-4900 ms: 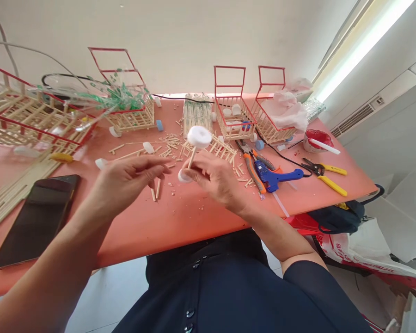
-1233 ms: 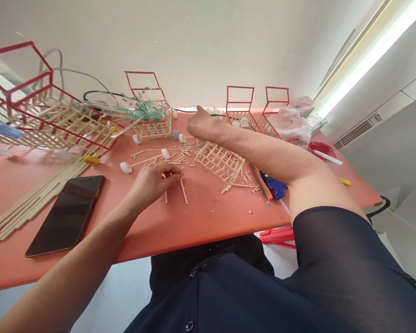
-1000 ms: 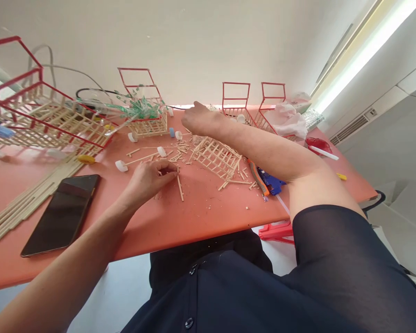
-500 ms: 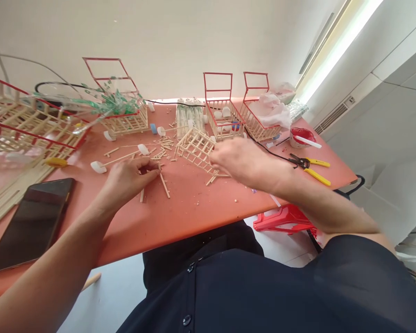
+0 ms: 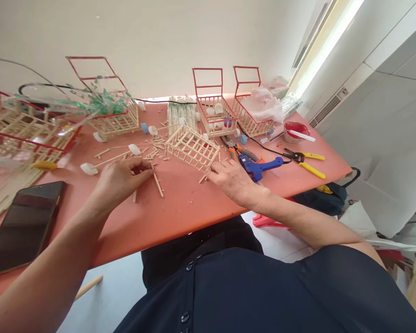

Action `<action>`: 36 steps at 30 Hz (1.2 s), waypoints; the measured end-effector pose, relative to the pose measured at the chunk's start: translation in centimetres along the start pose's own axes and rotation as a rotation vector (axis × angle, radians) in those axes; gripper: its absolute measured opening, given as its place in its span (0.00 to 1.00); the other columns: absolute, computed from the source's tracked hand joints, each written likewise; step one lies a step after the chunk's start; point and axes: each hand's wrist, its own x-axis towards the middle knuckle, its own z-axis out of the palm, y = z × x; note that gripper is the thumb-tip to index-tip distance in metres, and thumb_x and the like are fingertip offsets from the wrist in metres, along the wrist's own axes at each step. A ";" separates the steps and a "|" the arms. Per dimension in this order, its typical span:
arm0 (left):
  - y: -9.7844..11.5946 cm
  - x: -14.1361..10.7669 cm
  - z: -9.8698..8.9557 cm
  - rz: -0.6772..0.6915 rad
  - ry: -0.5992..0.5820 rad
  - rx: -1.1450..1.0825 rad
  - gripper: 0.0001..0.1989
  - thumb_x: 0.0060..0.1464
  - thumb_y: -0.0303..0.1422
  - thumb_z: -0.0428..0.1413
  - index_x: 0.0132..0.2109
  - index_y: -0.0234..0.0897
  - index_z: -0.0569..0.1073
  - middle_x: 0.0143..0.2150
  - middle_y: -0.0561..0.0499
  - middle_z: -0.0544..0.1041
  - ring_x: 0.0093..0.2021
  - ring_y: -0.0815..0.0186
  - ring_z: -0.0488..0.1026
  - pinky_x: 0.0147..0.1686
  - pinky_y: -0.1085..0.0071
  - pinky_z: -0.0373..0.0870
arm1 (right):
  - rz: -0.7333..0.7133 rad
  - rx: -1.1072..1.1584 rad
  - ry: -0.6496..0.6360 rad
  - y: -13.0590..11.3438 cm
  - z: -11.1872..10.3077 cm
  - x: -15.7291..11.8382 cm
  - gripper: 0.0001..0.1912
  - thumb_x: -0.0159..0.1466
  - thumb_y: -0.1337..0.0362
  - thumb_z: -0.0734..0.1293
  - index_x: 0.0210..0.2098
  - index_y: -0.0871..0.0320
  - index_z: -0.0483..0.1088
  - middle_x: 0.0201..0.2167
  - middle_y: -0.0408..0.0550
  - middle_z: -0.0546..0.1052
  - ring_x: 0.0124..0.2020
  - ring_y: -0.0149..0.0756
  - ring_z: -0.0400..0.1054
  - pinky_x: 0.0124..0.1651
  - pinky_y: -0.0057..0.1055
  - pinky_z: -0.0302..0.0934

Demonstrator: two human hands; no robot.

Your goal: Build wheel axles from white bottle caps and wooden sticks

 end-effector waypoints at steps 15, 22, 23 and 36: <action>-0.4 0.1 -0.5 -0.036 0.064 -0.010 0.09 0.52 0.40 0.56 0.33 0.43 0.78 0.34 0.48 0.82 0.38 0.54 0.77 0.42 0.62 0.69 | -0.054 -0.101 0.094 -0.2 1.3 0.9 0.14 0.76 0.74 0.61 0.41 0.60 0.79 0.36 0.53 0.81 0.39 0.42 0.71 0.44 0.38 0.53; 0.5 -0.1 -1.1 -0.055 0.074 0.013 0.09 0.56 0.39 0.57 0.37 0.42 0.79 0.38 0.48 0.84 0.40 0.55 0.77 0.45 0.62 0.68 | 0.074 0.167 0.223 1.7 -2.0 0.2 0.12 0.78 0.65 0.61 0.45 0.58 0.76 0.45 0.56 0.80 0.45 0.44 0.71 0.49 0.38 0.59; 0.6 -0.2 -1.1 -0.054 0.080 0.019 0.08 0.56 0.39 0.57 0.37 0.42 0.79 0.38 0.49 0.84 0.40 0.55 0.77 0.46 0.61 0.68 | 0.102 0.149 0.259 2.4 -2.6 0.5 0.12 0.79 0.64 0.60 0.46 0.57 0.76 0.47 0.56 0.81 0.48 0.45 0.71 0.52 0.39 0.59; 3.1 -0.8 0.1 0.105 0.062 -0.199 0.33 0.61 0.46 0.56 0.70 0.38 0.73 0.61 0.42 0.82 0.47 0.55 0.83 0.49 0.58 0.79 | 0.155 0.441 0.110 5.8 -2.6 3.9 0.03 0.71 0.71 0.67 0.41 0.59 0.73 0.40 0.49 0.80 0.40 0.38 0.70 0.46 0.32 0.57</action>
